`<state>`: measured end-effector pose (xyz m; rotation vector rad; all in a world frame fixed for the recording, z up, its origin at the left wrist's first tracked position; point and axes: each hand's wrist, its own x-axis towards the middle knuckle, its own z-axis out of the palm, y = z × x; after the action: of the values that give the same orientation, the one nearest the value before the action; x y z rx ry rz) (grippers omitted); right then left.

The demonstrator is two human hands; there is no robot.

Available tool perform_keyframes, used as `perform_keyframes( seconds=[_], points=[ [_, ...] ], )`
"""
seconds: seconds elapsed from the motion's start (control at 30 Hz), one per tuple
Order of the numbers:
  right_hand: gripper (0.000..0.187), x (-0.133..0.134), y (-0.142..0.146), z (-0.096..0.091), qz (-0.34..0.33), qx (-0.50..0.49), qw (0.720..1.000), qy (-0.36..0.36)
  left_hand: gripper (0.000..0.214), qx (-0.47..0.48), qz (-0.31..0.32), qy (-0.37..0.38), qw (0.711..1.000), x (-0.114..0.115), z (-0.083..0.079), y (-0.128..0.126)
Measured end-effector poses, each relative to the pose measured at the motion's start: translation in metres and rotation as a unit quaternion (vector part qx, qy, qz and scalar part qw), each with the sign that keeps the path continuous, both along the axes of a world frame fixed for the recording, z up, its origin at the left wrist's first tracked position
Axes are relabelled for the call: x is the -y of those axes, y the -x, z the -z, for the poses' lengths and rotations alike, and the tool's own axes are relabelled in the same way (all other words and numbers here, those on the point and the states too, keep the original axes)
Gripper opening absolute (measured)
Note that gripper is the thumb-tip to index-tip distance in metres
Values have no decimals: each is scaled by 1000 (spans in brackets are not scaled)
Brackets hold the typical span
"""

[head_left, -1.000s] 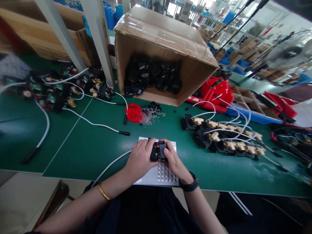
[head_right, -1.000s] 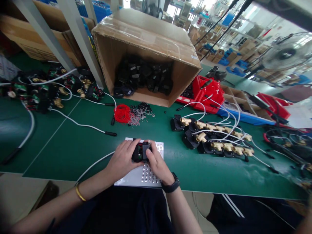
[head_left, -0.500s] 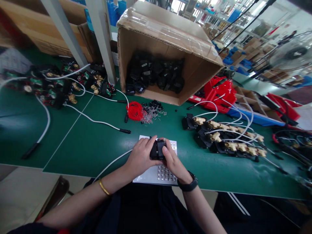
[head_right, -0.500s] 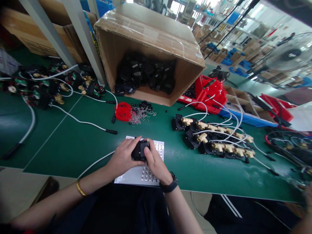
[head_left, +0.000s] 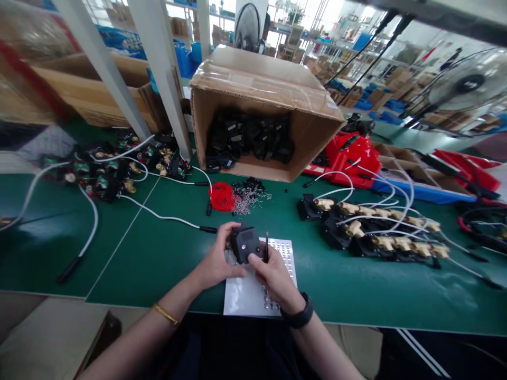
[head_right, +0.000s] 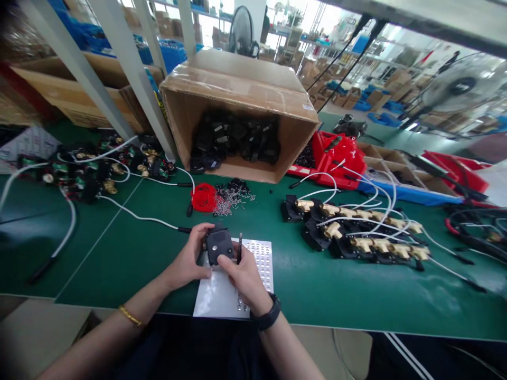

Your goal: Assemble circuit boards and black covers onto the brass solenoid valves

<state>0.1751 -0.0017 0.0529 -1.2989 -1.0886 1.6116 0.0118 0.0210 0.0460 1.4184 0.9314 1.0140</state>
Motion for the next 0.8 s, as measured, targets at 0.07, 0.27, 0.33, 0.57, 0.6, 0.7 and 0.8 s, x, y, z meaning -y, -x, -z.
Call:
perform_keyframes(
  seconds=[0.07,0.27,0.33,0.57,0.6,0.7,0.8],
  points=[
    [44,1,2,1,19,18,999,-25,72,47,41,37,997,-7,-5,5],
    [42,2,3,1,44,54,997,-46,31,-7,-62,82,995,-18,-15,-8],
    [40,0,4,-1,46,53,997,-45,31,-5,-83,78,993,-19,-14,-13],
    [40,-1,12,-8,63,60,995,-48,33,-11,-110,79,991,-21,-10,-16],
    [43,0,14,-8,69,60,995,-43,33,-13,-111,77,991,-20,-10,-16],
    [47,3,20,-5,95,55,994,-29,33,-20,-105,67,992,-18,-11,-15],
    [46,5,24,-3,123,43,991,-25,31,-27,-95,55,994,-15,-13,-15]
  ],
)
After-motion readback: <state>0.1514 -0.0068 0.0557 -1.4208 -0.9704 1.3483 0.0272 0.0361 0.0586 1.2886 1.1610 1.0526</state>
